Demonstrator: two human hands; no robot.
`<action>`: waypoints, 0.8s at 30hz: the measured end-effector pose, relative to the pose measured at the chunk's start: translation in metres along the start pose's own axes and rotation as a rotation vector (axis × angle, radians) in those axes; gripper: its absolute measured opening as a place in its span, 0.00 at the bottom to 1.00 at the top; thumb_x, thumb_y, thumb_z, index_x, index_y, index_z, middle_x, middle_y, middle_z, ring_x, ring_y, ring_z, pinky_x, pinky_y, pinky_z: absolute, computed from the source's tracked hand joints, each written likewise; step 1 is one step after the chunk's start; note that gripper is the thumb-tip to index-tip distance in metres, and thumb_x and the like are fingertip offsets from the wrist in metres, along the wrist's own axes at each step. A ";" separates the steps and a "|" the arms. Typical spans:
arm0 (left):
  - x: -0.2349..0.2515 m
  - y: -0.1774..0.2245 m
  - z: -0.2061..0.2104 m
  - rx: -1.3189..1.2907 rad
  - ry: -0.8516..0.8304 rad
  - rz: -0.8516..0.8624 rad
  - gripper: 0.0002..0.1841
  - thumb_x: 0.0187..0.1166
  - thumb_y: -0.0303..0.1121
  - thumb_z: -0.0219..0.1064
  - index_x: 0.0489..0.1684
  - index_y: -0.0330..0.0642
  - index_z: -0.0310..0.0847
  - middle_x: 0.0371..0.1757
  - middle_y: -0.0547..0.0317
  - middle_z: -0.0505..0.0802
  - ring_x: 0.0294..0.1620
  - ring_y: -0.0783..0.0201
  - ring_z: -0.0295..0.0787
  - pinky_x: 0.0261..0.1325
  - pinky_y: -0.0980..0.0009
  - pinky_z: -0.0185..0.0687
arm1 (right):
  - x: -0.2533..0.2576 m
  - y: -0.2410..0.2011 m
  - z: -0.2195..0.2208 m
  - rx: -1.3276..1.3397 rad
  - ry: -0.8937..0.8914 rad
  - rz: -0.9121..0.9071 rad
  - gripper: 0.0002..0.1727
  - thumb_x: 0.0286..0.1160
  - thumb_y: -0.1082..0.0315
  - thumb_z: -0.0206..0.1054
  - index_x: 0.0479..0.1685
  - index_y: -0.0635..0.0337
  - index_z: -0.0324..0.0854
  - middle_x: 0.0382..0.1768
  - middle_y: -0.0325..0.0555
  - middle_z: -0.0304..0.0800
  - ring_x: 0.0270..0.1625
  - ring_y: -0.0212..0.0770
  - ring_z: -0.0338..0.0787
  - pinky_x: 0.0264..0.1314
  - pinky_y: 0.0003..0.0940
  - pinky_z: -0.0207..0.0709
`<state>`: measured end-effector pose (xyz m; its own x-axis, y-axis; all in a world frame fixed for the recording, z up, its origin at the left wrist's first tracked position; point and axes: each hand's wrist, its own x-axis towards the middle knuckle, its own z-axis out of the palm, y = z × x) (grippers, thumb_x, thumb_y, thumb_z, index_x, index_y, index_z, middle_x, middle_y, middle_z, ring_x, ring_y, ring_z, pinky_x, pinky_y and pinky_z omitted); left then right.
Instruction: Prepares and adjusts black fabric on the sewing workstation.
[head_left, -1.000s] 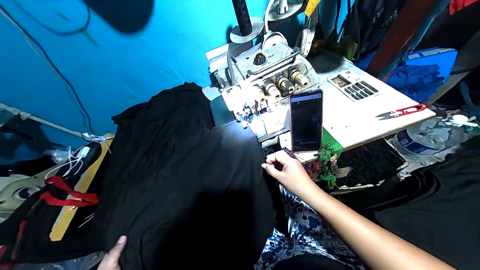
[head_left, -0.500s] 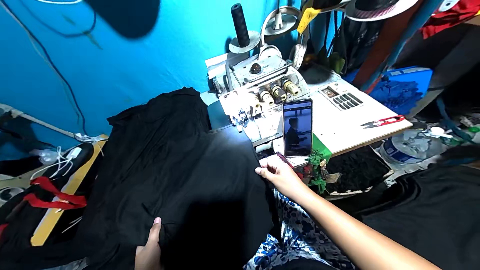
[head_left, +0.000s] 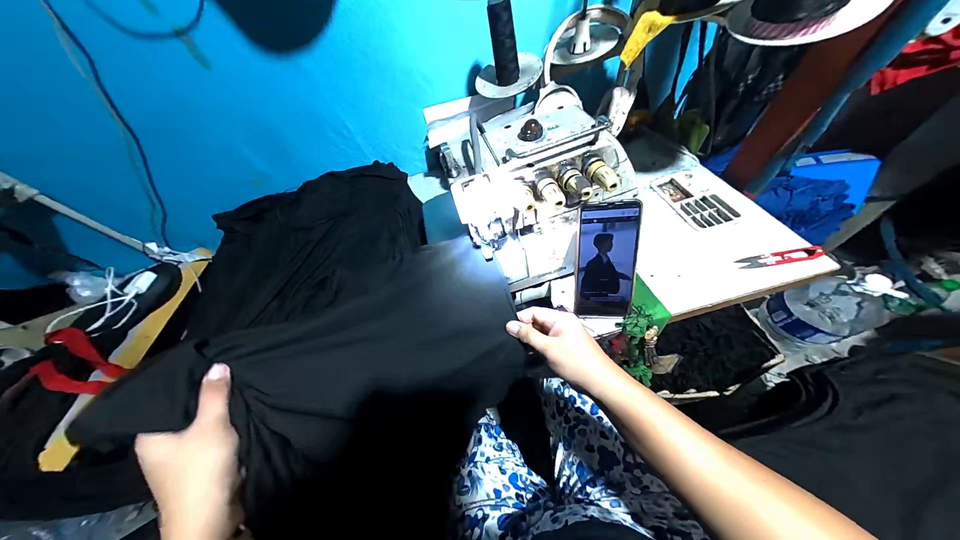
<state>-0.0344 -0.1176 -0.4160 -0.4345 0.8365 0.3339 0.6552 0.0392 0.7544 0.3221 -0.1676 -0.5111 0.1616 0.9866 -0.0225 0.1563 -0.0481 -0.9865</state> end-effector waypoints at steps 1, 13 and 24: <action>0.015 0.000 -0.004 0.171 -0.101 -0.009 0.38 0.80 0.51 0.69 0.75 0.23 0.69 0.71 0.30 0.82 0.77 0.45 0.77 0.81 0.47 0.67 | 0.005 -0.001 0.000 -0.012 -0.007 -0.010 0.10 0.84 0.62 0.67 0.40 0.59 0.88 0.27 0.38 0.86 0.29 0.29 0.82 0.38 0.29 0.77; -0.173 0.009 0.137 -0.155 -0.551 0.375 0.14 0.69 0.36 0.78 0.43 0.35 0.88 0.41 0.52 0.91 0.39 0.66 0.91 0.46 0.69 0.89 | -0.032 0.040 0.009 0.198 -0.181 0.116 0.04 0.80 0.73 0.69 0.47 0.61 0.84 0.30 0.37 0.90 0.33 0.28 0.88 0.43 0.25 0.83; -0.191 0.005 0.152 -0.194 -0.516 0.268 0.07 0.75 0.32 0.72 0.41 0.38 0.91 0.39 0.58 0.95 0.37 0.75 0.92 0.45 0.77 0.89 | -0.044 0.041 0.005 0.099 -0.092 0.081 0.04 0.83 0.70 0.67 0.46 0.59 0.86 0.26 0.32 0.87 0.27 0.23 0.81 0.34 0.20 0.75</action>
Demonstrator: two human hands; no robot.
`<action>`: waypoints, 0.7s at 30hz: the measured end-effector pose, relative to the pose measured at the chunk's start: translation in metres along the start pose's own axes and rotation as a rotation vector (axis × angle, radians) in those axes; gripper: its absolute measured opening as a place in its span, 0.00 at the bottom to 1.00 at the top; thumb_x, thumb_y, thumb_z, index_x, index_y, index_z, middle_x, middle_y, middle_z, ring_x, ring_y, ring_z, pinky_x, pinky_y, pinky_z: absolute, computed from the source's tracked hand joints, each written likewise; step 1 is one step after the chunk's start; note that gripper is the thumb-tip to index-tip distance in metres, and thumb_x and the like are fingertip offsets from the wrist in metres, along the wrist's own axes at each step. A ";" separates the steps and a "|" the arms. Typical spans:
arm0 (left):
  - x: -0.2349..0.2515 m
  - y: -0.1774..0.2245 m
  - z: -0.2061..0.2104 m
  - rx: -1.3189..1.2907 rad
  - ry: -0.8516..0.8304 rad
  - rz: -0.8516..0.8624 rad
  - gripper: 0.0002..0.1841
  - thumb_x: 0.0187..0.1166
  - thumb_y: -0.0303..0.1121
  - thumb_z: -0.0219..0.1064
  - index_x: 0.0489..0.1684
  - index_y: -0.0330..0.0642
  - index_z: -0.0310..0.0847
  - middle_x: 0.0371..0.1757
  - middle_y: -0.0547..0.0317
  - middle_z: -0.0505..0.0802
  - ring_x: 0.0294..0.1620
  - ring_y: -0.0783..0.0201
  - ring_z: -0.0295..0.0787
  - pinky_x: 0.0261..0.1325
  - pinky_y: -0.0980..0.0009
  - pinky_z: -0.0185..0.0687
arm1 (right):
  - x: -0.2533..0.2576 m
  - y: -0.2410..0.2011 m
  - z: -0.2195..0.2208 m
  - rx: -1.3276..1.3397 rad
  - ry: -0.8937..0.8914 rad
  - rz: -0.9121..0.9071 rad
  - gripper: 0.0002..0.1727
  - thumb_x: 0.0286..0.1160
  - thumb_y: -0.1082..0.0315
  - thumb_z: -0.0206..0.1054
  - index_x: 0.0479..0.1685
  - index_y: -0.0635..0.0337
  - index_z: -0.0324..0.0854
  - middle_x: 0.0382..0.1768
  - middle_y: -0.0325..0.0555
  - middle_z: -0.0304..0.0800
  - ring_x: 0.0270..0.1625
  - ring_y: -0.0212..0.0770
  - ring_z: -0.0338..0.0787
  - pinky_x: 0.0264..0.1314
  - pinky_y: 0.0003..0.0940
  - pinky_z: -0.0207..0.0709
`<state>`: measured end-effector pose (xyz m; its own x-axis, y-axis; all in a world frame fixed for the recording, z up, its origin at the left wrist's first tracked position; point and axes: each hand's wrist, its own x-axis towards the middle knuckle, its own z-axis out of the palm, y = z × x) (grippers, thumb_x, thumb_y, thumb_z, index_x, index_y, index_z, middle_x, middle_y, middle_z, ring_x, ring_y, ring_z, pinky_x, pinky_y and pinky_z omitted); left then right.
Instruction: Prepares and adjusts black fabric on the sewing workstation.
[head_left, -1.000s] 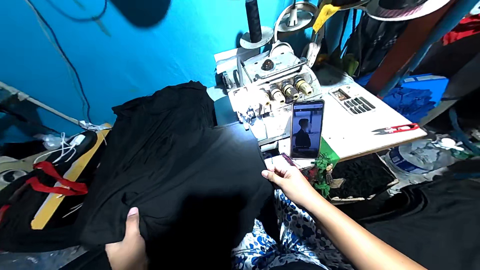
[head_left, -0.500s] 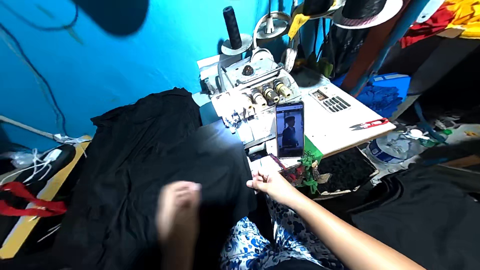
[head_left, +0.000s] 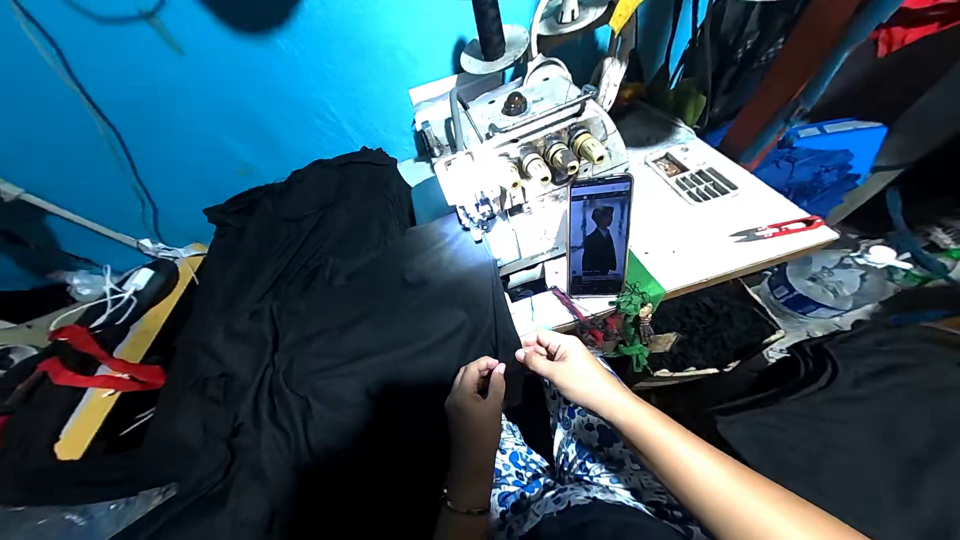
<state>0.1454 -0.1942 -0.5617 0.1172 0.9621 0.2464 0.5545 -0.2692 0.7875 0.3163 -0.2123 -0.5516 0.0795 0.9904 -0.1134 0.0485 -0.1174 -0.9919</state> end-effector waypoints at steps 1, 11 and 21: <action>-0.001 0.003 -0.004 -0.006 0.001 0.008 0.07 0.75 0.32 0.71 0.42 0.38 0.90 0.37 0.59 0.95 0.36 0.76 0.92 0.45 0.78 0.88 | -0.001 0.000 0.001 -0.022 0.013 -0.004 0.03 0.83 0.70 0.66 0.45 0.57 0.84 0.24 0.32 0.83 0.26 0.22 0.78 0.32 0.20 0.72; -0.015 0.023 0.002 0.075 0.005 0.213 0.08 0.72 0.31 0.71 0.43 0.41 0.94 0.38 0.59 0.93 0.36 0.76 0.89 0.43 0.82 0.87 | -0.009 -0.001 0.001 -0.055 -0.021 -0.038 0.07 0.77 0.74 0.68 0.49 0.58 0.88 0.33 0.34 0.92 0.33 0.22 0.87 0.42 0.21 0.82; -0.013 0.026 0.003 -0.001 -0.043 0.210 0.08 0.75 0.30 0.69 0.41 0.39 0.94 0.42 0.57 0.94 0.43 0.75 0.91 0.48 0.81 0.87 | -0.010 -0.006 -0.007 0.090 -0.073 0.008 0.07 0.83 0.68 0.65 0.42 0.58 0.89 0.26 0.31 0.87 0.31 0.22 0.84 0.40 0.19 0.79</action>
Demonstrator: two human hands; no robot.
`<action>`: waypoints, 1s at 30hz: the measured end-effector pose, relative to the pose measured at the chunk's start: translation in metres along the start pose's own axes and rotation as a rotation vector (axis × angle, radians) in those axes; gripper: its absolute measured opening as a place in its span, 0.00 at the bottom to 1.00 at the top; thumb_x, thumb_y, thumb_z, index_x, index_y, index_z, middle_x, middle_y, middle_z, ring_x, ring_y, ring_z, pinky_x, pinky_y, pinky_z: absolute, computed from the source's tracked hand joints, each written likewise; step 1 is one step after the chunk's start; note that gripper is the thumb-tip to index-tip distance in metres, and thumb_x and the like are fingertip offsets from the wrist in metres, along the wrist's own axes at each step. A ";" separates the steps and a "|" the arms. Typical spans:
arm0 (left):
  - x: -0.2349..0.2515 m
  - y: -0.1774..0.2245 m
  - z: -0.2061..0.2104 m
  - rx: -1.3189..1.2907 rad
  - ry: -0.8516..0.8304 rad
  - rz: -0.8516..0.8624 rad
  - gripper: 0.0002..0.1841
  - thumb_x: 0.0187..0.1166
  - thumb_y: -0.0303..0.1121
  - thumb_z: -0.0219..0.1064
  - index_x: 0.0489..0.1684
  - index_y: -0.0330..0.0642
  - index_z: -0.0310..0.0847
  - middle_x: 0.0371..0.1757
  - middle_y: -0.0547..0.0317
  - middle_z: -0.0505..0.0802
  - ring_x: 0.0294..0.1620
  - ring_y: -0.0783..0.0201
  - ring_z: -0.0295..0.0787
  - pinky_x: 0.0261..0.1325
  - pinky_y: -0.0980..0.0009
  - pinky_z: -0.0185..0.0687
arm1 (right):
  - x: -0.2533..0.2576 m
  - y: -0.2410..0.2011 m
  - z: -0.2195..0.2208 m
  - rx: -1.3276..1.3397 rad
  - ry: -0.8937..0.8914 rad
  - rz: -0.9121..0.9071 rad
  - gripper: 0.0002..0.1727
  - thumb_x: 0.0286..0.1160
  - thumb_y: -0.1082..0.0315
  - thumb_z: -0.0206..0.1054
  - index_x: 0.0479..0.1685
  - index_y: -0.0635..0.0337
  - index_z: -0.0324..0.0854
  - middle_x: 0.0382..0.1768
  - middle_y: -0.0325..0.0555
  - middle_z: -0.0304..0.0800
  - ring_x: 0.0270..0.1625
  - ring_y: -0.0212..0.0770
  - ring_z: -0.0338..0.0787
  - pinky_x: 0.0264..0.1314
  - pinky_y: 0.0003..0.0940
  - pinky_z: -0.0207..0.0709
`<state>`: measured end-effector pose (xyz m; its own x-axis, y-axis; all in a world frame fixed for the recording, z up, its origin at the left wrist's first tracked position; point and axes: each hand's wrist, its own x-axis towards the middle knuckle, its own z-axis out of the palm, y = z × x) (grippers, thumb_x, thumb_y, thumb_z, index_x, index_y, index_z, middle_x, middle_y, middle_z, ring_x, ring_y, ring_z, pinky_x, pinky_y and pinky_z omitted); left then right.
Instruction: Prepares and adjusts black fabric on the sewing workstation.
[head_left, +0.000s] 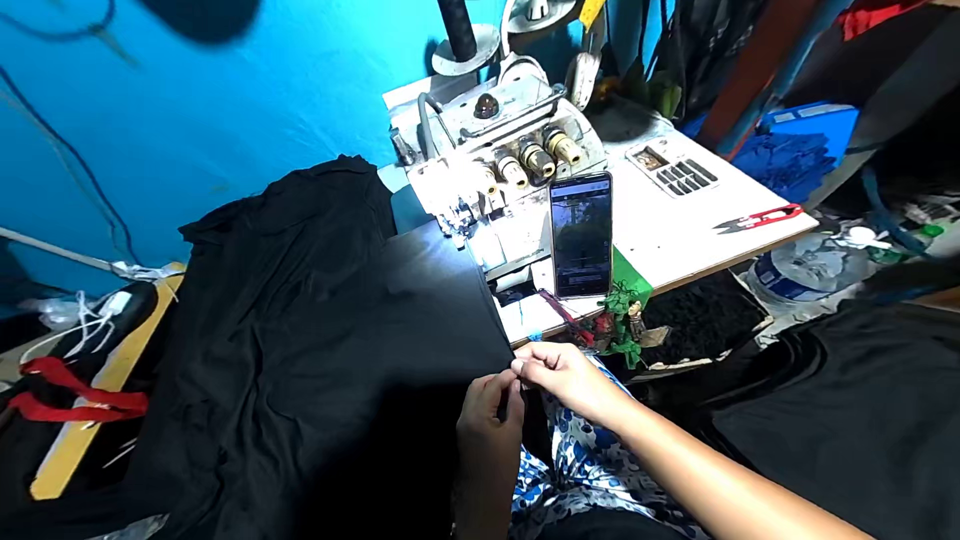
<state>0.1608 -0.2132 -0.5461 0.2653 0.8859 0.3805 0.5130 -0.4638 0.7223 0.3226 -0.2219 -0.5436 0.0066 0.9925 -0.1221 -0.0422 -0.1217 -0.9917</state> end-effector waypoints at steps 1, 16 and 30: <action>-0.002 0.000 0.001 -0.003 -0.009 0.008 0.07 0.74 0.30 0.69 0.39 0.38 0.94 0.42 0.56 0.94 0.43 0.73 0.92 0.48 0.80 0.88 | 0.001 0.002 0.000 0.040 0.004 0.006 0.07 0.83 0.66 0.68 0.41 0.58 0.89 0.25 0.32 0.88 0.31 0.23 0.85 0.40 0.21 0.80; -0.071 -0.040 -0.011 -0.206 -0.444 -0.522 0.13 0.83 0.29 0.63 0.56 0.35 0.90 0.50 0.51 0.95 0.49 0.67 0.93 0.59 0.68 0.88 | 0.027 -0.013 0.005 -0.017 0.109 -0.048 0.09 0.79 0.67 0.71 0.28 0.55 0.84 0.16 0.31 0.74 0.19 0.25 0.70 0.23 0.21 0.65; -0.100 -0.072 0.044 -1.335 0.116 -1.193 0.11 0.82 0.22 0.42 0.44 0.32 0.72 0.42 0.44 0.87 0.47 0.51 0.88 0.62 0.51 0.85 | -0.041 0.087 0.029 -0.028 0.114 0.203 0.30 0.69 0.69 0.78 0.70 0.56 0.69 0.47 0.42 0.95 0.48 0.35 0.95 0.56 0.35 0.88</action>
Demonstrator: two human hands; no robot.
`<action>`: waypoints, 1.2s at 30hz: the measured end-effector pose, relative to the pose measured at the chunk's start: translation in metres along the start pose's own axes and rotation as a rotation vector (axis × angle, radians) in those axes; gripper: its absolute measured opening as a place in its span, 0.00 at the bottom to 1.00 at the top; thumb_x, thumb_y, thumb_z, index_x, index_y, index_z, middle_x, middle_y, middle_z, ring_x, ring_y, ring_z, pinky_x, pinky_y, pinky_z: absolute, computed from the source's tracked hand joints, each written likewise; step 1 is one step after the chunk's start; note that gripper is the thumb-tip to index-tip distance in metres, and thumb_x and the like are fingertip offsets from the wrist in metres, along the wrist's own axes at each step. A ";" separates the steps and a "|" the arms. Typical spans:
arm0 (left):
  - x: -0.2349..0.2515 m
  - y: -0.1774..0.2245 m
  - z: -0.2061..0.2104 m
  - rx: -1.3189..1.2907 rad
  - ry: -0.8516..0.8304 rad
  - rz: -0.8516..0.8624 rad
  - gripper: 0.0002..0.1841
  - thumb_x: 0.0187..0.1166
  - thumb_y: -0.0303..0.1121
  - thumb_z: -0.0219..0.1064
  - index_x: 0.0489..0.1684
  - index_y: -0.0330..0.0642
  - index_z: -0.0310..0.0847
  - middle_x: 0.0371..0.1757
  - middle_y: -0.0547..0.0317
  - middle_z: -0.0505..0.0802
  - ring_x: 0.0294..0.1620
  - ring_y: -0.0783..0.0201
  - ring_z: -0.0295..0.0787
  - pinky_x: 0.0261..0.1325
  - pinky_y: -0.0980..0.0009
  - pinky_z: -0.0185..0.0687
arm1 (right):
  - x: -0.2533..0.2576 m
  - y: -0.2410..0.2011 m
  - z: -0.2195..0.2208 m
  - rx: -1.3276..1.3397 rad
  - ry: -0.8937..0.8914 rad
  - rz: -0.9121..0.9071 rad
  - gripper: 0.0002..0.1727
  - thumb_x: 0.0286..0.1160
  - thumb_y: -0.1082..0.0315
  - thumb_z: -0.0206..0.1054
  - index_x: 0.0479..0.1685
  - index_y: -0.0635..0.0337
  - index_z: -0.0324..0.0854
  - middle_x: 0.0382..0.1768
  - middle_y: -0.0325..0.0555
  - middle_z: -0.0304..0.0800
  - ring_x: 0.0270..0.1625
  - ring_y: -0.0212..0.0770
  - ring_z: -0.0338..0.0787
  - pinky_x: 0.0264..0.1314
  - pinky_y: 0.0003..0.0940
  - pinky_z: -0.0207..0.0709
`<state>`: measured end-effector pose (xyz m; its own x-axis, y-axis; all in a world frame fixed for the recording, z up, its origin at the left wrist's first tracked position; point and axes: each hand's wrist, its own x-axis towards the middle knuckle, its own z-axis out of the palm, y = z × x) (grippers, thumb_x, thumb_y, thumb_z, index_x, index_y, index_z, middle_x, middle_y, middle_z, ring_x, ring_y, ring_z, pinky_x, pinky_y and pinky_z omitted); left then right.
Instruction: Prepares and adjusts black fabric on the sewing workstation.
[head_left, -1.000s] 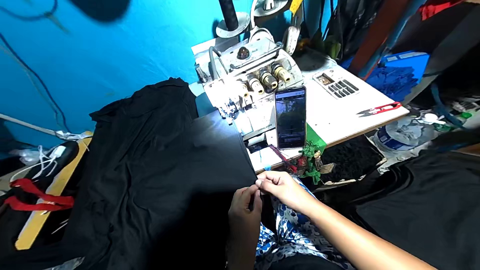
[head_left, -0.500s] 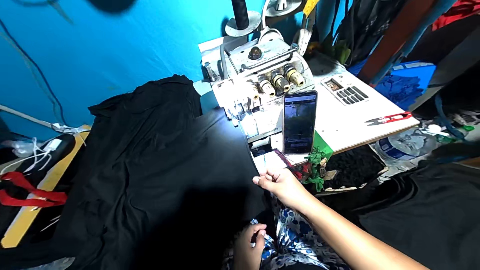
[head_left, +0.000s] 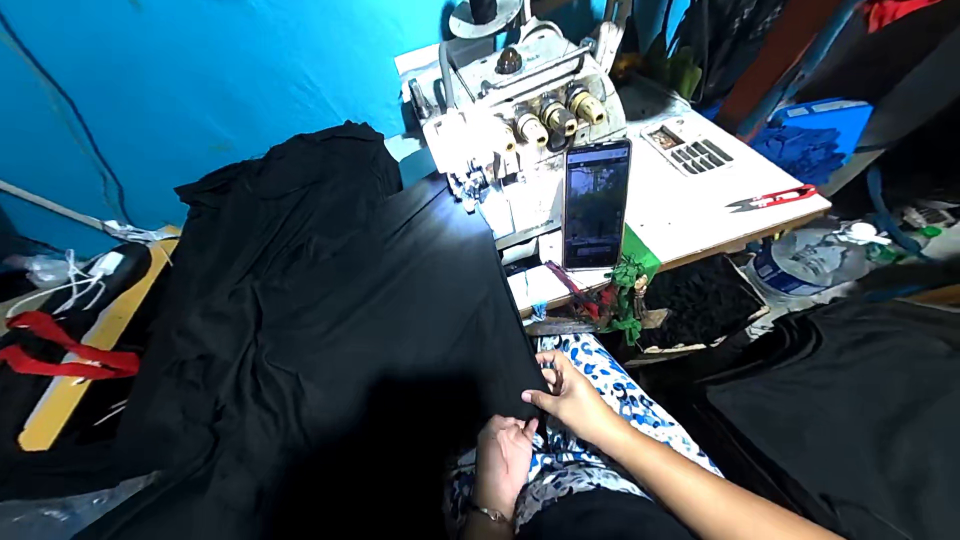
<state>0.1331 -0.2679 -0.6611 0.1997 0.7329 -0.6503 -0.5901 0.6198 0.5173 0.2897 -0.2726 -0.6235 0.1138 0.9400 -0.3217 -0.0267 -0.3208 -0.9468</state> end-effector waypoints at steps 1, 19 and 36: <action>-0.003 -0.001 -0.003 -0.071 -0.057 0.053 0.13 0.83 0.26 0.41 0.40 0.37 0.75 0.38 0.48 0.90 0.45 0.53 0.90 0.59 0.50 0.86 | -0.006 0.001 -0.001 0.055 0.018 -0.018 0.34 0.68 0.72 0.79 0.75 0.54 0.67 0.47 0.42 0.95 0.48 0.36 0.96 0.56 0.35 0.89; -0.029 0.014 0.000 -0.015 0.015 0.204 0.20 0.93 0.45 0.51 0.63 0.38 0.77 0.48 0.49 0.94 0.45 0.57 0.96 0.47 0.61 0.94 | -0.041 0.008 -0.019 0.104 -0.018 -0.005 0.16 0.67 0.76 0.78 0.50 0.62 0.80 0.37 0.46 0.91 0.35 0.38 0.94 0.44 0.32 0.91; -0.049 0.022 0.004 0.102 0.198 0.357 0.05 0.84 0.22 0.62 0.49 0.30 0.80 0.41 0.51 0.95 0.41 0.61 0.96 0.49 0.65 0.94 | -0.044 0.014 -0.034 0.082 -0.088 0.044 0.06 0.78 0.69 0.73 0.36 0.62 0.89 0.32 0.39 0.94 0.37 0.30 0.94 0.48 0.27 0.88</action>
<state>0.1136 -0.2890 -0.6150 -0.1634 0.8451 -0.5091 -0.5129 0.3680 0.7755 0.3182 -0.3219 -0.6219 0.0231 0.9330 -0.3590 -0.1115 -0.3545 -0.9284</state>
